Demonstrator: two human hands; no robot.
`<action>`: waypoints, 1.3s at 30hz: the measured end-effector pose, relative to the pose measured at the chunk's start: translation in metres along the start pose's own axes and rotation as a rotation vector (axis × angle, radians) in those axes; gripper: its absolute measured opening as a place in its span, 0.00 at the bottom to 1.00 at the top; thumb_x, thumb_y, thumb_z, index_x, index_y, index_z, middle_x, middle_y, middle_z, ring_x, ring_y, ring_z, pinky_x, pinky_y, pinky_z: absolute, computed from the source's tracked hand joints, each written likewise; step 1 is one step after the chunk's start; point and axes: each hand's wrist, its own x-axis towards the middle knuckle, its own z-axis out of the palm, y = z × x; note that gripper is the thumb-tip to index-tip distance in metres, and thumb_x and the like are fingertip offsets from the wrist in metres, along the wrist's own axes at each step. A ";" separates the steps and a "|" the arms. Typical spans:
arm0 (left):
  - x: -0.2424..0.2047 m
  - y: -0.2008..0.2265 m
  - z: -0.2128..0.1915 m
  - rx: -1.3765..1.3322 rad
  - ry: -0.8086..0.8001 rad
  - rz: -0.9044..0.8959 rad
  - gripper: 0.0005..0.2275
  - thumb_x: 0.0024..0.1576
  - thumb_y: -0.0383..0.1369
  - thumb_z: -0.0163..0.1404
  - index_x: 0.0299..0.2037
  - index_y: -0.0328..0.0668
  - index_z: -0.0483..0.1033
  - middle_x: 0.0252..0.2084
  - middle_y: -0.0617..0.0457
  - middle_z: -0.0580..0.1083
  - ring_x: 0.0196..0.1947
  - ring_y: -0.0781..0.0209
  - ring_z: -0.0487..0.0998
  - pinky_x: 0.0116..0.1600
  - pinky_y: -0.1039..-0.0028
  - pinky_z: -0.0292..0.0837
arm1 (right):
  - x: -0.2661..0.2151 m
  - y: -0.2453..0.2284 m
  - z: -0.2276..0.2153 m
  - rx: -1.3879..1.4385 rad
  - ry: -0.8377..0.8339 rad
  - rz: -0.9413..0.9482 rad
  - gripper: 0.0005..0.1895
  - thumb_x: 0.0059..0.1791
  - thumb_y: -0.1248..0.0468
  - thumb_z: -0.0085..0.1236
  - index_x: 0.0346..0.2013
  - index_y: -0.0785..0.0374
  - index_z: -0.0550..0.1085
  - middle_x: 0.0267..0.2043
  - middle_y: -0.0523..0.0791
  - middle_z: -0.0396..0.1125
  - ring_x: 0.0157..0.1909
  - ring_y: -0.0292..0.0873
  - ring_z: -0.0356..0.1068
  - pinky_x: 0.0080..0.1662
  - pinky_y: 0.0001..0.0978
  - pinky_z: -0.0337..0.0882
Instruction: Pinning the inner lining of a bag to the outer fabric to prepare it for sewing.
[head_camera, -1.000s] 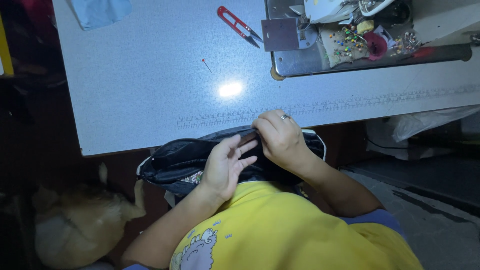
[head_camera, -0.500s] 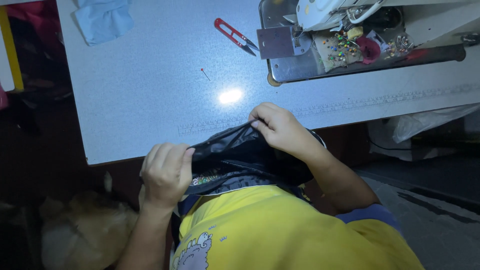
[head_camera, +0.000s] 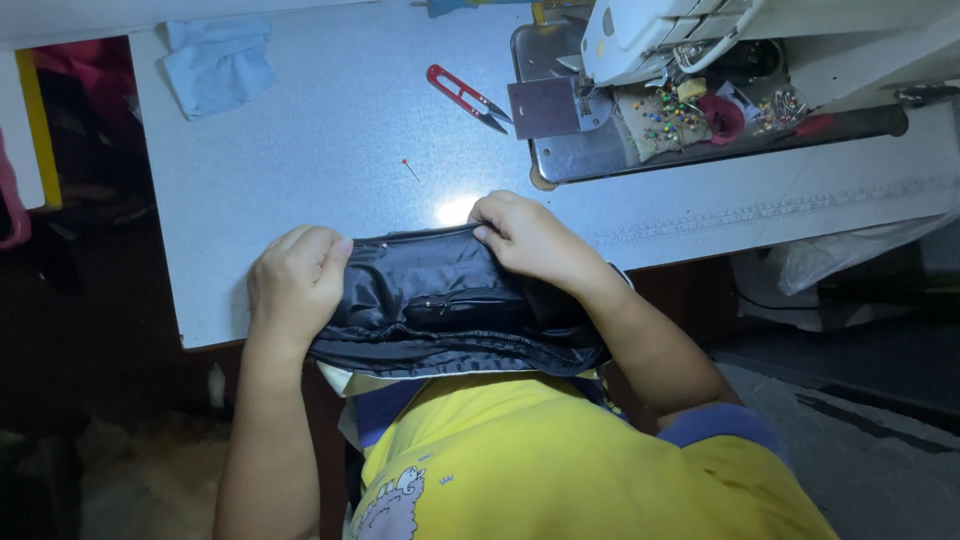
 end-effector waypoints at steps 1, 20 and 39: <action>0.001 -0.001 -0.001 0.000 -0.001 -0.002 0.10 0.66 0.37 0.54 0.33 0.43 0.79 0.21 0.52 0.69 0.25 0.46 0.76 0.32 0.63 0.72 | 0.001 -0.003 -0.001 0.001 -0.002 0.001 0.05 0.53 0.67 0.54 0.38 0.65 0.75 0.33 0.53 0.68 0.41 0.59 0.73 0.45 0.50 0.73; 0.107 0.079 0.037 -0.311 -0.865 -0.095 0.16 0.52 0.30 0.56 0.51 0.38 0.73 0.35 0.40 0.79 0.43 0.36 0.80 0.47 0.52 0.71 | 0.004 0.005 -0.002 0.074 -0.001 0.078 0.06 0.52 0.65 0.55 0.39 0.66 0.76 0.35 0.54 0.69 0.45 0.62 0.73 0.47 0.51 0.74; 0.115 0.042 0.062 -0.779 -0.999 -0.249 0.18 0.50 0.24 0.58 0.51 0.40 0.70 0.33 0.47 0.81 0.29 0.62 0.80 0.40 0.76 0.74 | -0.015 -0.005 -0.007 0.091 0.144 0.140 0.07 0.54 0.62 0.53 0.39 0.61 0.75 0.32 0.50 0.69 0.42 0.57 0.74 0.46 0.46 0.73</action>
